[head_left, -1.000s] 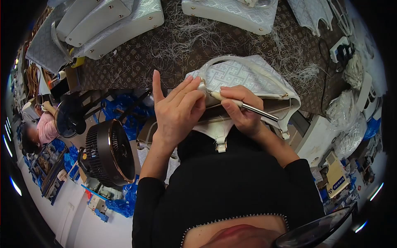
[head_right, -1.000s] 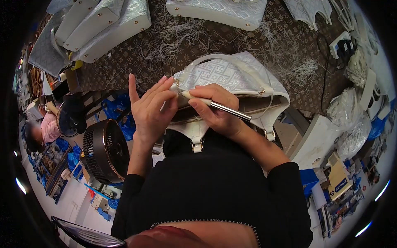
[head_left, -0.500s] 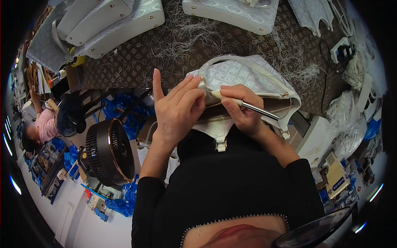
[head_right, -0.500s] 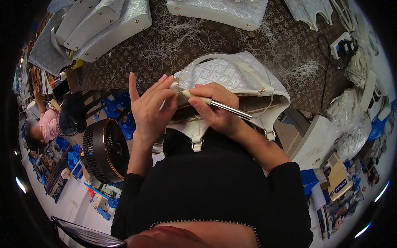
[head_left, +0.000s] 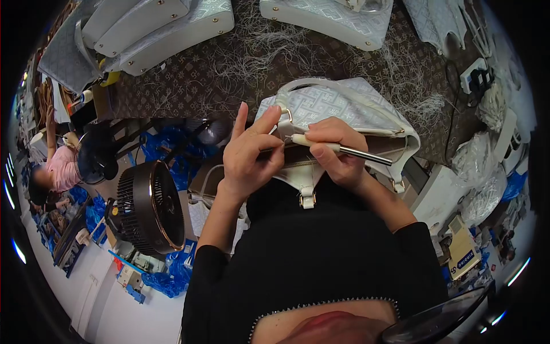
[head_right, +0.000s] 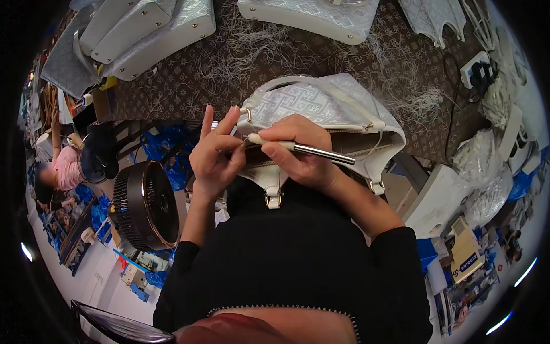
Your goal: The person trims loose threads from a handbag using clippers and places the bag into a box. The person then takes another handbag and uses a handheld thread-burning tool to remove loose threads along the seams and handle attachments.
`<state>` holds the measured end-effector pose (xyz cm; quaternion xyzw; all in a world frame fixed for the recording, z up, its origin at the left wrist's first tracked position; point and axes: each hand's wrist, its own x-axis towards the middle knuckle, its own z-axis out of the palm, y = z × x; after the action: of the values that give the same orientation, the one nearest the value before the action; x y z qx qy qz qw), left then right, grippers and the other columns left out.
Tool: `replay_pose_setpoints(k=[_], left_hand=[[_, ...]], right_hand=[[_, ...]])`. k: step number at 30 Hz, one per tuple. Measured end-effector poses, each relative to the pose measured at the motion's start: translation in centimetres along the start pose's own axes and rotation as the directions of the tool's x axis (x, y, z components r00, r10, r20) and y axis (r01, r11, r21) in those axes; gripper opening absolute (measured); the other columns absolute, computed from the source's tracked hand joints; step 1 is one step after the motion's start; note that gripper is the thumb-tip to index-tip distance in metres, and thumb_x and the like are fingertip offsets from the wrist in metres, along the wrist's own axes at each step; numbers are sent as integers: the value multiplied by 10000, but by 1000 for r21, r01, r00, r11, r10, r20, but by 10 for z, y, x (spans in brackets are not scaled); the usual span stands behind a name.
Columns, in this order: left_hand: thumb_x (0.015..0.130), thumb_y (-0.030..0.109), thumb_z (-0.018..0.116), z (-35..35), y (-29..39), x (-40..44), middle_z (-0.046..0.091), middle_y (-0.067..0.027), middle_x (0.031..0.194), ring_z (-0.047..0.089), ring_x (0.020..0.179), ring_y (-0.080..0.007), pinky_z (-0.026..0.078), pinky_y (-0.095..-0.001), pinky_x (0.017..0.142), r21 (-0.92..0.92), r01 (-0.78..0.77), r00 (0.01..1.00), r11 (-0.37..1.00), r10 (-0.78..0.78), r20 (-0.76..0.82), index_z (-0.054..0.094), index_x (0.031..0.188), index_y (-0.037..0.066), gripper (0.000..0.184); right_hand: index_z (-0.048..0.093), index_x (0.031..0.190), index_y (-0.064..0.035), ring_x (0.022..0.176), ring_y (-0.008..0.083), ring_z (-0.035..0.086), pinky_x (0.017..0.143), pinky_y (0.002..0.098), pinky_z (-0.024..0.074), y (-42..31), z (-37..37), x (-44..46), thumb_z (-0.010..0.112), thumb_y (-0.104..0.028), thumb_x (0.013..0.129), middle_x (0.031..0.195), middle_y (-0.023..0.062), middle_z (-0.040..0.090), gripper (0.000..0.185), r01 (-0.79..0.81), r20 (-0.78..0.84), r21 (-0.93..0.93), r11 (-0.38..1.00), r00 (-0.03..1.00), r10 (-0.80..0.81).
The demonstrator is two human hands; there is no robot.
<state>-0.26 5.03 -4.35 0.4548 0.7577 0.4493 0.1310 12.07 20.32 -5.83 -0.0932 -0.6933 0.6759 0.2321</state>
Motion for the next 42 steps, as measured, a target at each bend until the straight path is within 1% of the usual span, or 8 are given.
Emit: replay_pose_setpoints(k=[5,7,8,10,16,42], left_hand=[[671,-34,665,1,-3,-2,636,-202,1129,611,1097,-275,282,-476,1097,-13,-26,999,1000,26,-30,578,808,56,186],[674,-34,662,2,-2,-1,637,-202,1128,609,1100,-273,283,-474,1099,-17,-28,999,999,27,-37,580,801,53,175],[674,-34,662,1,-2,-1,637,-202,1128,609,1100,-273,283,-474,1099,-16,-26,999,1000,26,-39,580,801,53,175],[676,-34,660,1,-2,-1,636,-203,1128,610,1099,-271,282,-475,1099,-23,-26,999,999,26,-32,580,794,51,166],[679,-32,659,1,-3,-2,635,-205,1129,609,1101,-269,279,-472,1101,-28,-20,999,999,19,-34,578,793,52,163],[668,-32,664,2,-2,-1,641,-200,1119,614,1091,-270,284,-471,1099,8,-29,999,1000,29,-41,578,799,58,181]], right_hand=[[659,950,-9,731,225,611,662,311,485,2,-1,1,713,-86,783,821,90,654,192,33,39,-55,998,999,-31],[634,976,2,859,255,615,779,336,481,1,-3,-1,657,-116,842,898,126,648,180,5,86,-48,999,996,-1],[634,976,2,859,255,615,779,336,481,2,-2,0,657,-116,842,898,126,648,180,5,88,-46,999,996,-1],[663,946,-12,731,229,618,664,312,487,3,0,2,719,-91,774,829,90,662,197,38,20,-63,997,999,-37],[662,948,-12,731,225,618,663,310,489,3,0,3,719,-91,775,840,87,667,199,42,35,-88,995,999,-39],[661,951,-17,735,224,626,672,311,498,2,1,5,705,-75,784,860,82,680,182,48,16,-89,995,999,-47]])
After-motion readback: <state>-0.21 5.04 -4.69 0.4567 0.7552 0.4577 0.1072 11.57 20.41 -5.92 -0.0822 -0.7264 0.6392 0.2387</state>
